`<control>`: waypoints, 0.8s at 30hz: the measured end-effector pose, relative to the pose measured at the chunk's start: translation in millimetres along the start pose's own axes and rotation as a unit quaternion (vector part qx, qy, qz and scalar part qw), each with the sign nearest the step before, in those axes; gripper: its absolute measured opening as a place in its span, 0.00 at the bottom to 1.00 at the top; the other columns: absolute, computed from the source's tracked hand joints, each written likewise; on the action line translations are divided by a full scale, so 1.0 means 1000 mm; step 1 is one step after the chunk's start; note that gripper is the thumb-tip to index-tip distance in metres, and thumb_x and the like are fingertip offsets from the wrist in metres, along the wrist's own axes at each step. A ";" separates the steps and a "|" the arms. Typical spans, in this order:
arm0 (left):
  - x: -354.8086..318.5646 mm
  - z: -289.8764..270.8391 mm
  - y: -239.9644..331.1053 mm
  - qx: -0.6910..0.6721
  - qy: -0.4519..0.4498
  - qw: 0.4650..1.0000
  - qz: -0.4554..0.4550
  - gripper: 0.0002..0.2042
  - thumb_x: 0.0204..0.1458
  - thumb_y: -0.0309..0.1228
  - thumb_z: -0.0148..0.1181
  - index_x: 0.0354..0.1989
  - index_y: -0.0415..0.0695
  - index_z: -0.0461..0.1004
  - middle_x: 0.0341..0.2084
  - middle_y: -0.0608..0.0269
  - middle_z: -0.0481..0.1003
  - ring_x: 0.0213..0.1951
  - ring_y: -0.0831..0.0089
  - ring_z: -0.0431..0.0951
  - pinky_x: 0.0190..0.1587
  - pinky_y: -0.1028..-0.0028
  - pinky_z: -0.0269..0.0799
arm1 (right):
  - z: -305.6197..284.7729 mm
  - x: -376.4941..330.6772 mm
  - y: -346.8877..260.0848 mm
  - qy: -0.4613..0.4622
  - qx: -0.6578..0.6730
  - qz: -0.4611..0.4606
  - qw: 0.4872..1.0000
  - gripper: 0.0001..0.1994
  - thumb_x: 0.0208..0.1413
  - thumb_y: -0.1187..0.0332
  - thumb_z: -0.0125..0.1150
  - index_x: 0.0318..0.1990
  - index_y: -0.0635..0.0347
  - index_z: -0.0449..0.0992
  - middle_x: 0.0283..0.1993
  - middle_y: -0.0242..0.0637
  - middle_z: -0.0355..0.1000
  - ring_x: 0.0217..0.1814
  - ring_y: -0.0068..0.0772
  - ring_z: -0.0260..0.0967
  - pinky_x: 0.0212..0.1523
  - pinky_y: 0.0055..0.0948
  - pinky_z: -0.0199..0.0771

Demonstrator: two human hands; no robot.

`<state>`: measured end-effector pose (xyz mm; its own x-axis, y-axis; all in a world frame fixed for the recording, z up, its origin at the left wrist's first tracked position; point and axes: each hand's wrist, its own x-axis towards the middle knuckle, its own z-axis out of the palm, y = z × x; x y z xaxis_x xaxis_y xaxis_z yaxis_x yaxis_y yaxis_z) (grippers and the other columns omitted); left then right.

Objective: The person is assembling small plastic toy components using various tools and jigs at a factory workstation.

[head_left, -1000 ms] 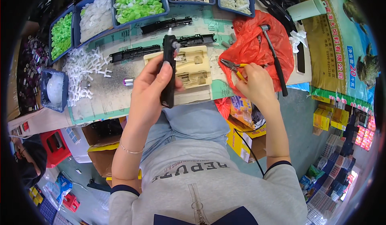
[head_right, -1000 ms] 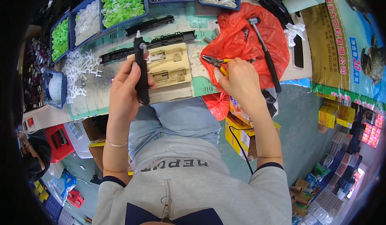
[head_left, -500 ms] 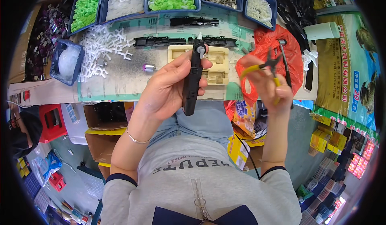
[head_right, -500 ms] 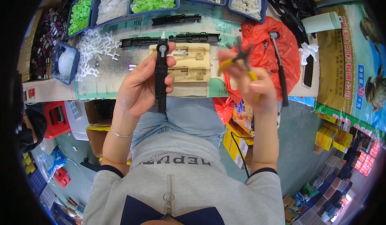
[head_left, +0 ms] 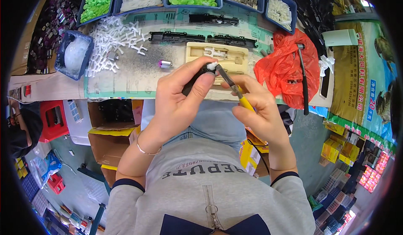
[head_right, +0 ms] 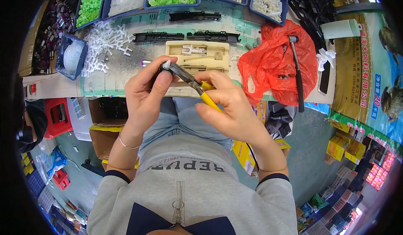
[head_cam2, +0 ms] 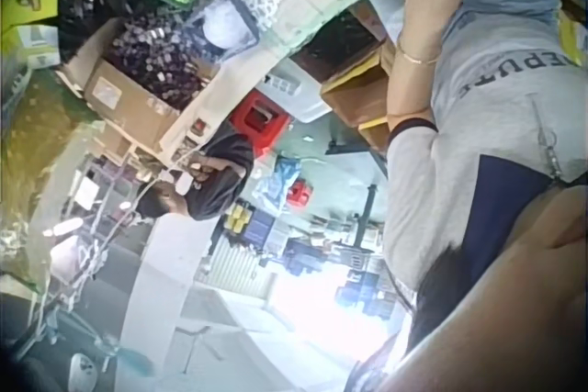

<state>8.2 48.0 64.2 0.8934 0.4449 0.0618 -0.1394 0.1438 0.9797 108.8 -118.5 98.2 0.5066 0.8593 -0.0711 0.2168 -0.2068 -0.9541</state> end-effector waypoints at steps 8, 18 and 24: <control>0.009 -0.008 -0.002 0.312 0.070 0.916 0.241 0.15 0.45 0.20 0.62 0.44 0.36 0.74 0.30 0.55 0.76 0.27 0.66 0.75 0.29 0.73 0.70 | 0.009 0.006 -0.010 -0.009 -0.085 -0.024 0.996 0.12 0.47 0.71 0.57 0.19 0.68 0.63 0.48 0.49 0.65 0.51 0.42 0.62 0.56 0.35 0.56; 0.003 -0.030 0.010 0.153 -0.101 0.980 0.078 0.12 0.48 0.22 0.60 0.42 0.34 0.74 0.26 0.57 0.76 0.24 0.76 0.73 0.28 0.76 0.68 | 0.011 0.001 -0.007 0.000 -0.269 -0.096 0.958 0.08 0.42 0.75 0.59 0.20 0.69 0.66 0.44 0.52 0.65 0.41 0.49 0.62 0.41 0.36 0.63; -0.002 -0.026 0.001 -0.105 -0.189 0.969 -0.122 0.13 0.55 0.30 0.57 0.44 0.34 0.75 0.27 0.61 0.77 0.27 0.79 0.75 0.33 0.79 0.72 | -0.015 -0.003 0.017 -0.068 -0.242 -0.183 0.951 0.07 0.42 0.75 0.58 0.20 0.68 0.66 0.42 0.51 0.66 0.42 0.46 0.63 0.42 0.35 0.62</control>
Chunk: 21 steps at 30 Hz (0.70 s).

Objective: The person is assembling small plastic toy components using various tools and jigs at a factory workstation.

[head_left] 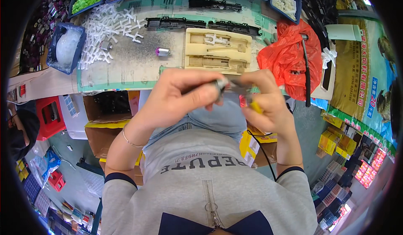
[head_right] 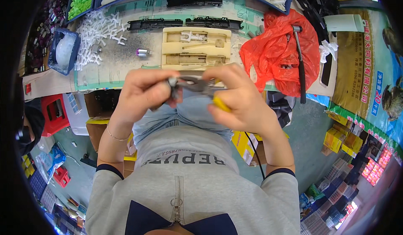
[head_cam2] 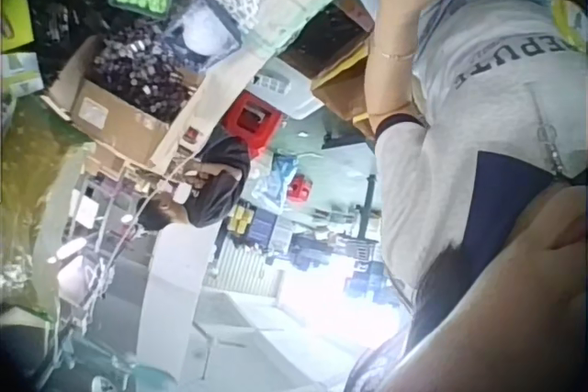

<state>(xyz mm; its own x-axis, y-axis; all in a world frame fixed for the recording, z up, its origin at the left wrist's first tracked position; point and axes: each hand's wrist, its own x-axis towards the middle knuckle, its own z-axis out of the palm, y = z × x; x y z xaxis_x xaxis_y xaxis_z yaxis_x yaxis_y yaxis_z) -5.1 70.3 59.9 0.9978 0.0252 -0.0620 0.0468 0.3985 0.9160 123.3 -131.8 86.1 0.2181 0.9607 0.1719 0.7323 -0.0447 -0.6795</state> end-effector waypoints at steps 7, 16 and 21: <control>0.016 -0.006 -0.018 -0.466 0.025 0.882 -0.062 0.17 0.64 0.36 0.39 0.52 0.35 0.63 0.44 0.49 0.72 0.45 0.55 0.77 0.48 0.60 0.76 | -0.009 -0.035 0.035 0.056 -0.305 0.323 0.894 0.11 0.51 0.69 0.57 0.24 0.71 0.71 0.42 0.49 0.68 0.45 0.47 0.63 0.46 0.40 0.62; 0.015 0.018 -0.008 -0.310 0.143 0.939 -0.038 0.18 0.64 0.35 0.38 0.53 0.33 0.61 0.51 0.45 0.67 0.57 0.52 0.67 0.59 0.58 0.66 | 0.006 0.016 -0.029 0.004 0.218 0.336 0.916 0.12 0.59 0.65 0.53 0.43 0.66 0.73 0.46 0.40 0.72 0.43 0.31 0.72 0.44 0.29 0.69; 0.010 0.023 -0.013 -0.225 0.166 0.960 0.010 0.14 0.65 0.36 0.40 0.50 0.37 0.61 0.51 0.48 0.68 0.51 0.63 0.71 0.53 0.67 0.68 | 0.054 0.031 -0.021 0.035 0.589 0.333 0.735 0.19 0.64 0.59 0.44 0.53 0.66 0.64 0.43 0.40 0.71 0.39 0.31 0.73 0.39 0.26 0.73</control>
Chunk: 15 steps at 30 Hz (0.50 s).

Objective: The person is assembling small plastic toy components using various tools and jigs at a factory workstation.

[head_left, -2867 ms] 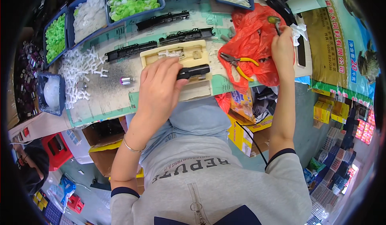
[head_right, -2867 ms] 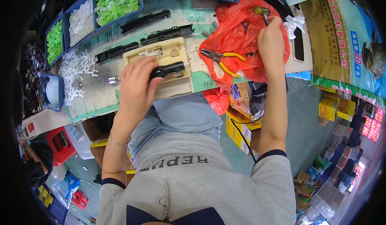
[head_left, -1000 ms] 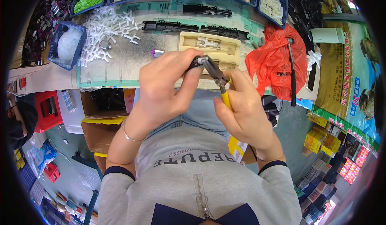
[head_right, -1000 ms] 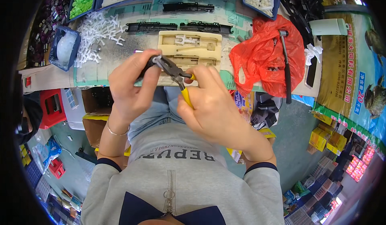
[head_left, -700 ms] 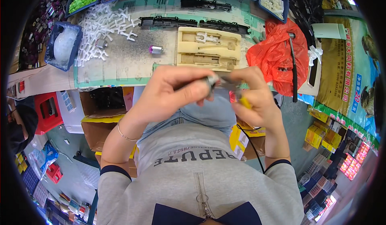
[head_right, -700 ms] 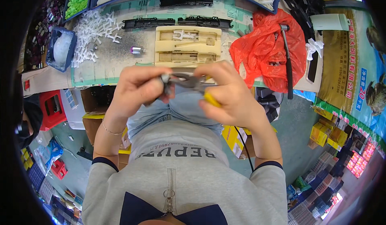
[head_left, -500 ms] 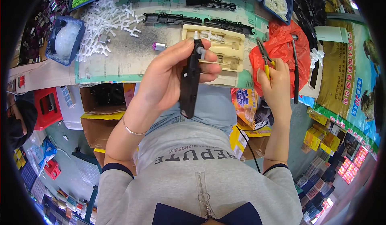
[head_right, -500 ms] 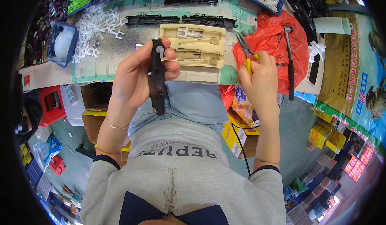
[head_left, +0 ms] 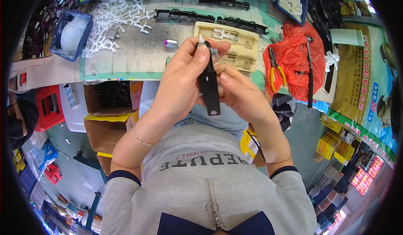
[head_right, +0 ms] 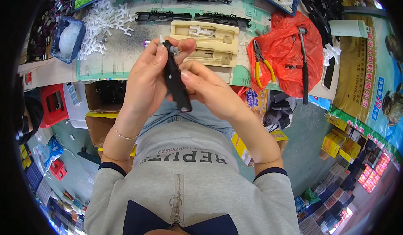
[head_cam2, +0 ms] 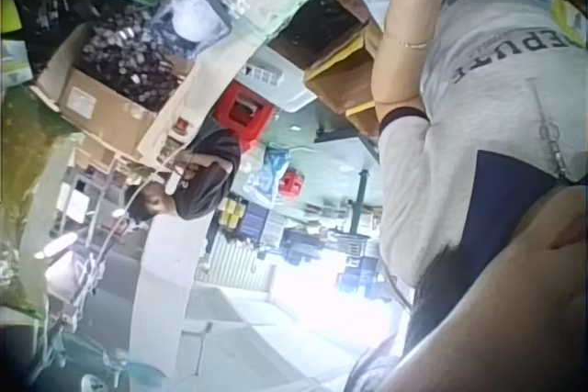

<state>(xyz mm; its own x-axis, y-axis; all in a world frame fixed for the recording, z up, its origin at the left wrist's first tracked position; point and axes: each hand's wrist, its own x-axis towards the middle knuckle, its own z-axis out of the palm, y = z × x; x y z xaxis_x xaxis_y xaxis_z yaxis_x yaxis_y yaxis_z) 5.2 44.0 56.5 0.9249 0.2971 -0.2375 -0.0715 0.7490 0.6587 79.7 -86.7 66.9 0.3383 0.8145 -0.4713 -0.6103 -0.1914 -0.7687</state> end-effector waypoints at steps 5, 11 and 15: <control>-0.002 -0.012 0.007 0.084 -0.049 0.995 -0.017 0.12 0.65 0.37 0.40 0.49 0.44 0.61 0.51 0.44 0.70 0.55 0.66 0.69 0.51 0.71 0.69 | -0.011 0.008 0.014 -0.052 0.121 0.067 0.989 0.22 0.63 0.52 0.42 0.50 0.65 0.65 0.32 0.39 0.70 0.26 0.29 0.69 0.28 0.23 0.70; -0.009 -0.019 0.005 0.111 -0.109 0.987 0.024 0.12 0.64 0.39 0.40 0.51 0.46 0.60 0.50 0.42 0.71 0.46 0.71 0.75 0.45 0.75 0.71 | 0.000 0.004 0.008 -0.095 0.183 0.118 0.971 0.22 0.57 0.49 0.46 0.39 0.63 0.65 0.19 0.33 0.63 0.13 0.21 0.55 0.14 0.19 0.56; -0.012 -0.019 -0.003 0.105 -0.103 0.988 0.046 0.13 0.64 0.39 0.41 0.51 0.45 0.60 0.51 0.42 0.71 0.45 0.69 0.76 0.48 0.74 0.70 | 0.006 0.002 0.010 -0.053 0.106 0.071 0.990 0.21 0.56 0.50 0.45 0.38 0.63 0.66 0.17 0.33 0.62 0.11 0.20 0.52 0.12 0.19 0.53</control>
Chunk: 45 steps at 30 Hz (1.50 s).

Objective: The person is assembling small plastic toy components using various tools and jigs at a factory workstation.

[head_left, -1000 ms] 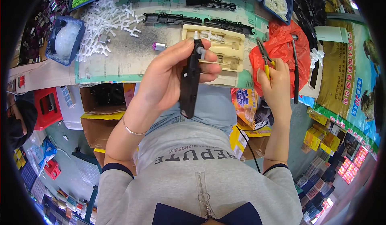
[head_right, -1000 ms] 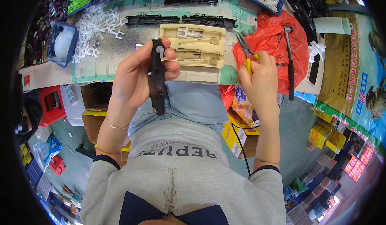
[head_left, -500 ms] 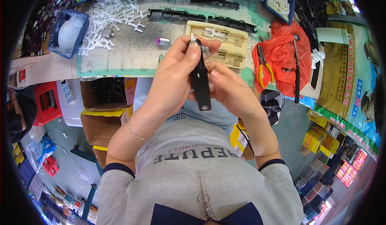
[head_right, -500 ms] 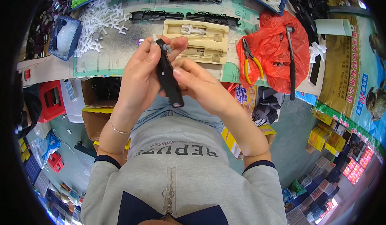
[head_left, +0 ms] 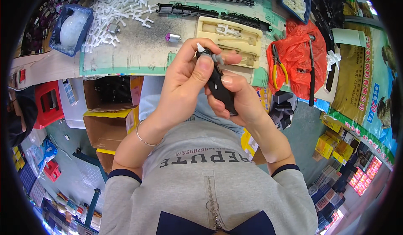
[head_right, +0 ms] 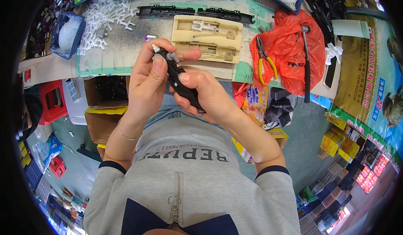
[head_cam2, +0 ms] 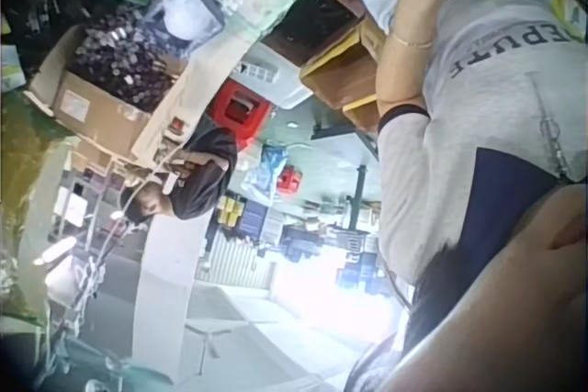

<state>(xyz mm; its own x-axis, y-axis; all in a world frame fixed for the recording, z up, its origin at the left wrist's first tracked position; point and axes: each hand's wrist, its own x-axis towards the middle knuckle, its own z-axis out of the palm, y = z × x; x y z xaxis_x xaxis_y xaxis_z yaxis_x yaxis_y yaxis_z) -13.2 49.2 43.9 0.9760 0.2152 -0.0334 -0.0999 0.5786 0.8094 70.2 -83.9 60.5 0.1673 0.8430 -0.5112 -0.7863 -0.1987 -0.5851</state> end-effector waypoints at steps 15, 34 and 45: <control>-0.020 0.003 -0.002 0.018 0.070 0.997 -0.032 0.20 0.50 0.28 0.64 0.51 0.37 0.69 0.48 0.62 0.70 0.50 0.74 0.69 0.56 0.70 0.62 | 0.015 -0.018 -0.006 0.087 -0.276 -0.112 0.951 0.22 0.55 0.73 0.58 0.56 0.64 0.61 0.45 0.28 0.64 0.47 0.13 0.58 0.46 0.16 0.61; -0.020 -0.016 0.003 0.041 0.066 0.997 0.007 0.27 0.40 0.25 0.71 0.51 0.35 0.70 0.47 0.61 0.70 0.48 0.73 0.70 0.55 0.71 0.64 | 0.018 0.004 0.015 0.062 -0.119 -0.148 0.980 0.25 0.52 0.74 0.60 0.55 0.60 0.57 0.38 0.30 0.62 0.31 0.13 0.61 0.26 0.14 0.61; -0.023 0.007 0.019 0.182 0.116 0.975 -0.046 0.26 0.40 0.25 0.70 0.50 0.35 0.69 0.44 0.62 0.71 0.47 0.75 0.70 0.53 0.74 0.64 | 0.012 0.007 0.031 -0.047 0.011 -0.140 0.989 0.20 0.58 0.71 0.50 0.57 0.56 0.56 0.39 0.34 0.62 0.27 0.20 0.62 0.24 0.20 0.64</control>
<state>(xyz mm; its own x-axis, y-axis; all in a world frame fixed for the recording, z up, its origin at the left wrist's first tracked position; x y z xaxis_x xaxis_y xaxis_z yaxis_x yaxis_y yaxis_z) -35.7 49.4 63.9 0.9032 0.3727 -0.2130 0.1021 0.2955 0.9499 40.0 -78.1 46.4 0.3249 0.9064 -0.2701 -0.7295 0.0585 -0.6814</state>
